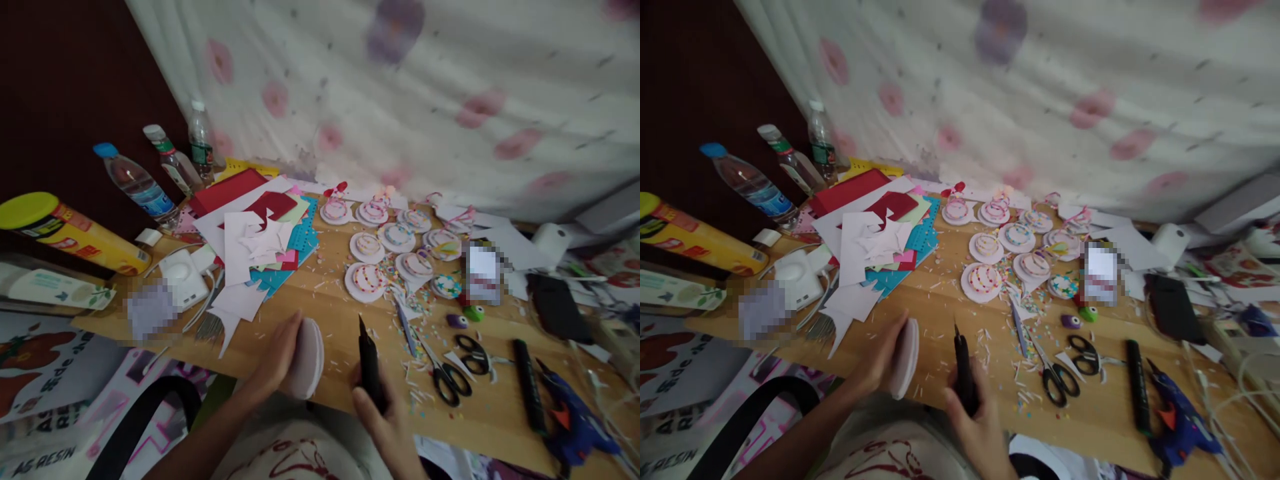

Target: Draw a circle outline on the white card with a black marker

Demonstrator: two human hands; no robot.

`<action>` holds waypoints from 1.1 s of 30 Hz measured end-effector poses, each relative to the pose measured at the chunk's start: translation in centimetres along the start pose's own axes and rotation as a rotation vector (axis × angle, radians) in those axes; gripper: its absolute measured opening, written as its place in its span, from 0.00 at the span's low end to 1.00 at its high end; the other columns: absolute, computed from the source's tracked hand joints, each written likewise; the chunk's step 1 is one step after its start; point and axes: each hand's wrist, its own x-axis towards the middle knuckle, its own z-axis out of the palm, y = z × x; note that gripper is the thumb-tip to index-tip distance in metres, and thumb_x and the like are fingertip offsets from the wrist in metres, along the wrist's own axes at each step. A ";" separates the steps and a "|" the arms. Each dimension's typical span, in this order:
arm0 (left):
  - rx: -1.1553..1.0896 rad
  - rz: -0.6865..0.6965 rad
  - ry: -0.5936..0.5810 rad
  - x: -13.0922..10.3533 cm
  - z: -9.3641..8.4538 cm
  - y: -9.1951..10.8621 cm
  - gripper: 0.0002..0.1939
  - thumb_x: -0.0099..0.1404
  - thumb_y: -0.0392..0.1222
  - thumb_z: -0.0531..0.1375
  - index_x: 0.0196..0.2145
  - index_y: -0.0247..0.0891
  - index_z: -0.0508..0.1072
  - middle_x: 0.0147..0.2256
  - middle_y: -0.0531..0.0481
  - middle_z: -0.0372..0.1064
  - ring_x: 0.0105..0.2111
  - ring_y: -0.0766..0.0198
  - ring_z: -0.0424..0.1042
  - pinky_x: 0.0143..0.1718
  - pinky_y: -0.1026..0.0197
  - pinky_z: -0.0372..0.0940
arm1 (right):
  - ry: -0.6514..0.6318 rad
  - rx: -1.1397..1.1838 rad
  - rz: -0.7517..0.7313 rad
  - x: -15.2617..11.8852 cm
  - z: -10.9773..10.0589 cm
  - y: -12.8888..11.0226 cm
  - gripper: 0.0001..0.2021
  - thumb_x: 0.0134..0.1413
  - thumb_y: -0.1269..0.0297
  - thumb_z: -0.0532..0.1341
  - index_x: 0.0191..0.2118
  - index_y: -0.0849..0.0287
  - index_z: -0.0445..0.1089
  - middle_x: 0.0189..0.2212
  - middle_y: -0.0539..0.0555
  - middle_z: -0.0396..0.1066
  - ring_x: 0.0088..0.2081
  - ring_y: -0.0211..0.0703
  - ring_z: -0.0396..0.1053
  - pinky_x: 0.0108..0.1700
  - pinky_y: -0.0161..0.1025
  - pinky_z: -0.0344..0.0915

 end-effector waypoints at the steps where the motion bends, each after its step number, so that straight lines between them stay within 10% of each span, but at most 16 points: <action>1: -0.012 -0.012 -0.007 0.1 0.0 0.0 0.27 0.62 0.64 0.56 0.45 0.38 0.73 0.54 0.38 0.68 0.59 0.47 0.63 0.62 0.46 0.56 | 0.005 0.069 -0.005 0.1 1.1 0.1 0.19 0.48 0.45 0.67 0.36 0.56 0.71 0.28 0.50 0.69 0.28 0.41 0.65 0.29 0.35 0.62; 6: -0.067 -0.053 -0.153 -1.3 -0.9 1.9 0.27 0.60 0.62 0.61 0.46 0.37 0.74 0.53 0.40 0.70 0.56 0.47 0.67 0.54 0.51 0.65 | 0.213 0.223 0.200 0.9 4.1 -1.6 0.25 0.40 0.48 0.72 0.41 0.58 0.71 0.29 0.51 0.71 0.28 0.40 0.66 0.28 0.34 0.64; 11: -0.217 -0.007 -0.473 -3.5 -2.5 4.9 0.26 0.58 0.56 0.67 0.48 0.36 0.75 0.45 0.44 0.75 0.45 0.55 0.73 0.45 0.60 0.68 | 0.221 0.494 0.362 1.2 3.8 -3.6 0.27 0.39 0.48 0.74 0.40 0.56 0.63 0.18 0.39 0.55 0.15 0.27 0.45 0.16 0.27 0.45; 33: 0.111 0.075 -0.474 -7.7 -3.6 6.6 0.15 0.60 0.52 0.63 0.33 0.38 0.79 0.32 0.46 0.74 0.33 0.56 0.71 0.35 0.61 0.68 | 0.270 0.364 0.218 -0.5 1.3 -3.2 0.22 0.34 0.50 0.74 0.34 0.58 0.72 0.25 0.49 0.69 0.26 0.39 0.63 0.26 0.33 0.61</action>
